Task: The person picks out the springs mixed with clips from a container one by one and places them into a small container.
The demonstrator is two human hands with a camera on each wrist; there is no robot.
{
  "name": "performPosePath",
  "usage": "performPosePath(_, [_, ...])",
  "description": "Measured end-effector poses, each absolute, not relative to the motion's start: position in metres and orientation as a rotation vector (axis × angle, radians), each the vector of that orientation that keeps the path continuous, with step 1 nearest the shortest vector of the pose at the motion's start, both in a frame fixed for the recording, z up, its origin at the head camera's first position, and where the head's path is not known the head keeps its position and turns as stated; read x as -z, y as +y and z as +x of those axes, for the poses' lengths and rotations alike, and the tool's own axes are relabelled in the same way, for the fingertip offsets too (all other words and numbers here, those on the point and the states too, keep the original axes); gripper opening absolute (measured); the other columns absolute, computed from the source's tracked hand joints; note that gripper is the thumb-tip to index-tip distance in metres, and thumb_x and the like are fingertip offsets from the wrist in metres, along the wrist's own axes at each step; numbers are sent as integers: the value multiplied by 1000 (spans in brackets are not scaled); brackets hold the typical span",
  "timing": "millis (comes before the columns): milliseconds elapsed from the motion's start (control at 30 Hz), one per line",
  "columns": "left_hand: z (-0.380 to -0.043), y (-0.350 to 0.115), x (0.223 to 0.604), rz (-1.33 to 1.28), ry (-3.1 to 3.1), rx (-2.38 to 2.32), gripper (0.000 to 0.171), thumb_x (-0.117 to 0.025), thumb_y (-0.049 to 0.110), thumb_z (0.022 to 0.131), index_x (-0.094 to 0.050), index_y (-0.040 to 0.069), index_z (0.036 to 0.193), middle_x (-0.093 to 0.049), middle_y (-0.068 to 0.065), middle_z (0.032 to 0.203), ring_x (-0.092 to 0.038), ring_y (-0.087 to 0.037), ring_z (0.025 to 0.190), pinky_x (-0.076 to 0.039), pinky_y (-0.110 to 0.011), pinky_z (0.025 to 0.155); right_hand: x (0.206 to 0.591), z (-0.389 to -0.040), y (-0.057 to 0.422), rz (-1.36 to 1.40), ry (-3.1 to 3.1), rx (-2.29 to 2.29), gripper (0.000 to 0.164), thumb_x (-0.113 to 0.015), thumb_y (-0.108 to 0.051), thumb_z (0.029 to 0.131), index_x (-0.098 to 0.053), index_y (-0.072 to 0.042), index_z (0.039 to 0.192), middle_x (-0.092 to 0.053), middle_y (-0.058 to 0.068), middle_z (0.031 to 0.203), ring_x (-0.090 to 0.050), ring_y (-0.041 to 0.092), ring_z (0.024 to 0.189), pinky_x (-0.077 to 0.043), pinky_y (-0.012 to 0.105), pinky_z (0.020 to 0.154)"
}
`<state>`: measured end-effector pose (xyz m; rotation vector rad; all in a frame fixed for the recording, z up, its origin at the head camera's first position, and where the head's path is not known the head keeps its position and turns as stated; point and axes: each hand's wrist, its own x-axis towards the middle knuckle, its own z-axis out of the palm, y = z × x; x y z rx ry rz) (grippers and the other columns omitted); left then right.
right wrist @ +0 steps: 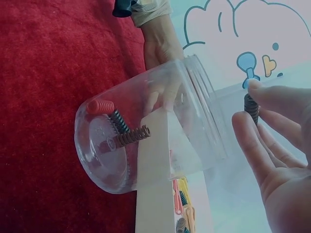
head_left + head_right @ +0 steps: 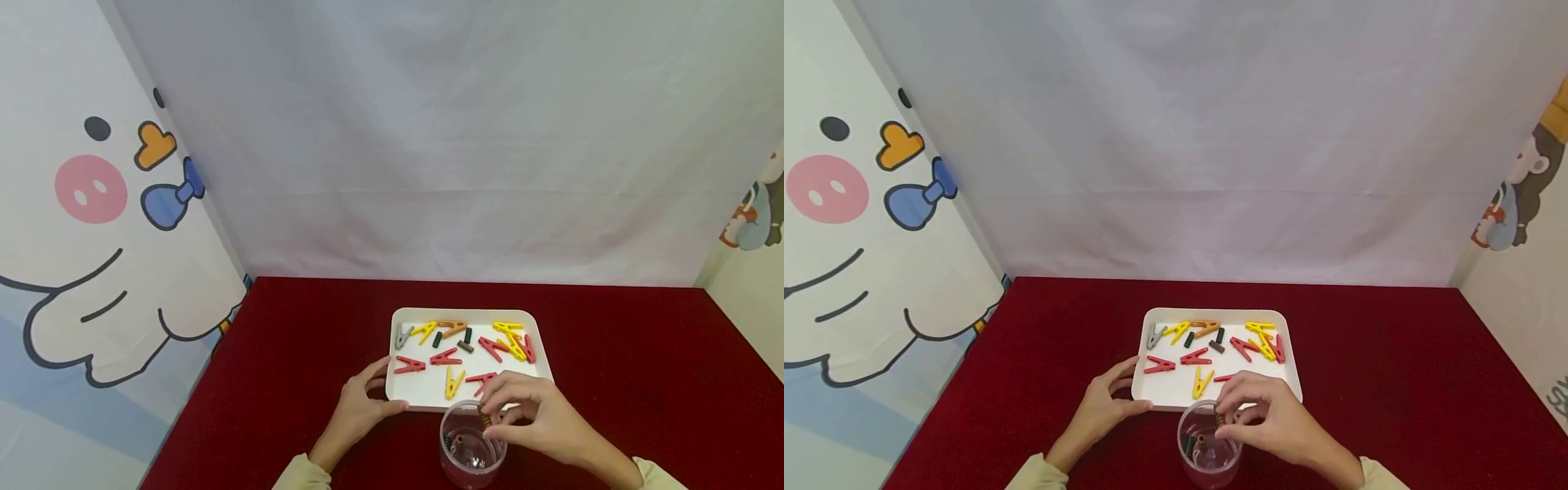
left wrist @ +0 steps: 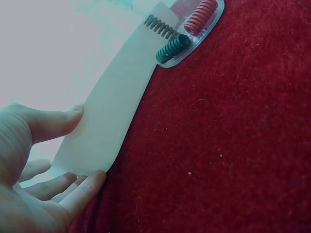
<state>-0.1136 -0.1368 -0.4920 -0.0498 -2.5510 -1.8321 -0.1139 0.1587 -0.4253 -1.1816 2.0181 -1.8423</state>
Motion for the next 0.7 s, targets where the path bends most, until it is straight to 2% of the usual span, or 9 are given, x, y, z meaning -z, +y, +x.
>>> performPosePath(167, [-113, -137, 492, -55, -2539, 1852, 83, -87, 11, 66, -47, 6, 139, -56, -18, 124, -56, -32, 106, -52, -29, 72, 428, -113, 157, -1212, 2046, 1809, 18, -78, 0, 75, -68, -2, 89, -60, 12, 97, -60, 16, 81, -55, 34, 58])
performPosePath(400, [-113, -137, 491, -61, -2539, 1843, 83, -87, 12, 66, -47, 6, 139, -56, -18, 124, -57, -32, 106, -52, -30, 73, 425, -114, 159, -1246, 2105, 1766, 19, -77, -1, 77, -70, -12, 91, -61, 6, 93, -57, 10, 73, -53, 28, 54])
performPosePath(567, [-114, -137, 491, -57, -2542, 1839, 83, -87, 13, 66, -47, 6, 138, -57, -18, 123, -56, -33, 106, -52, -27, 73, 422, -116, 159, -1312, 2100, 1799, 23, -76, 3, 76, -69, -12, 92, -62, 9, 91, -57, 15, 79, -52, 27, 53])
performPosePath(700, [-114, -137, 492, -55, -2545, 1834, 82, -87, 13, 66, -47, 5, 138, -57, -19, 123, -57, -33, 106, -52, -27, 72, 420, -117, 158, -1253, 2161, 1789, 20, -76, 0, 76, -69, -13, 90, -64, 10, 90, -59, 15, 82, -54, 27, 57])
